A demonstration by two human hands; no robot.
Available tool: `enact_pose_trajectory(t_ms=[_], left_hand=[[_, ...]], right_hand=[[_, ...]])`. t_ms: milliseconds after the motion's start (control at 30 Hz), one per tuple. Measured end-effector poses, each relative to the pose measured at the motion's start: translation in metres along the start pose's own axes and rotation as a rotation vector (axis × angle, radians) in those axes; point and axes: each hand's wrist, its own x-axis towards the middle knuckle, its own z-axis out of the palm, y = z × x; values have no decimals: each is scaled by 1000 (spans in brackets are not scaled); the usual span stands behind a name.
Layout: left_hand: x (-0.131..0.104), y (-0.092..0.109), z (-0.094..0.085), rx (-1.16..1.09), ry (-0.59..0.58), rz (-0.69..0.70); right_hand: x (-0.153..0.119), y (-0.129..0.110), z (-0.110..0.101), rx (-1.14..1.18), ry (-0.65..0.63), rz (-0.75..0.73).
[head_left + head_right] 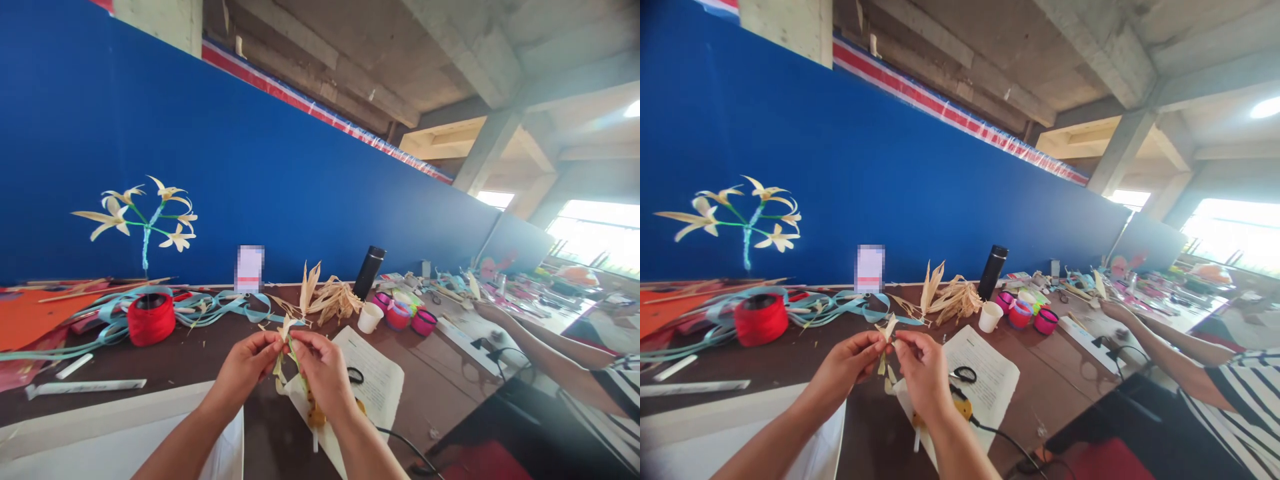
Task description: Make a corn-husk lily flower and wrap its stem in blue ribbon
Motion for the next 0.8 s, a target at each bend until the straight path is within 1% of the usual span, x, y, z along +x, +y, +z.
enact_pose_trajectory(t_ms=[100, 167, 300, 400, 600, 733, 800], left_hand=[[0, -2, 1, -12, -20, -45], [0, -2, 1, -8, -26, -68], [-1, 2, 2, 14, -15, -42], [-2, 3, 2, 1, -37, -36], [-7, 9, 3, -100, -59, -28], [-9, 14, 4, -164, -66, -59], [-8, 14, 3, -203, -69, -80]], right_hand=[[2, 2, 4, 79, -36, 58], [4, 4, 5, 125, -29, 77], [5, 8, 6, 147, 8, 60], [5, 10, 5, 137, 32, 51], [4, 6, 4, 35, 79, -42], [1, 1, 8, -28, 121, -120], [-1, 0, 10, -22, 116, -132]])
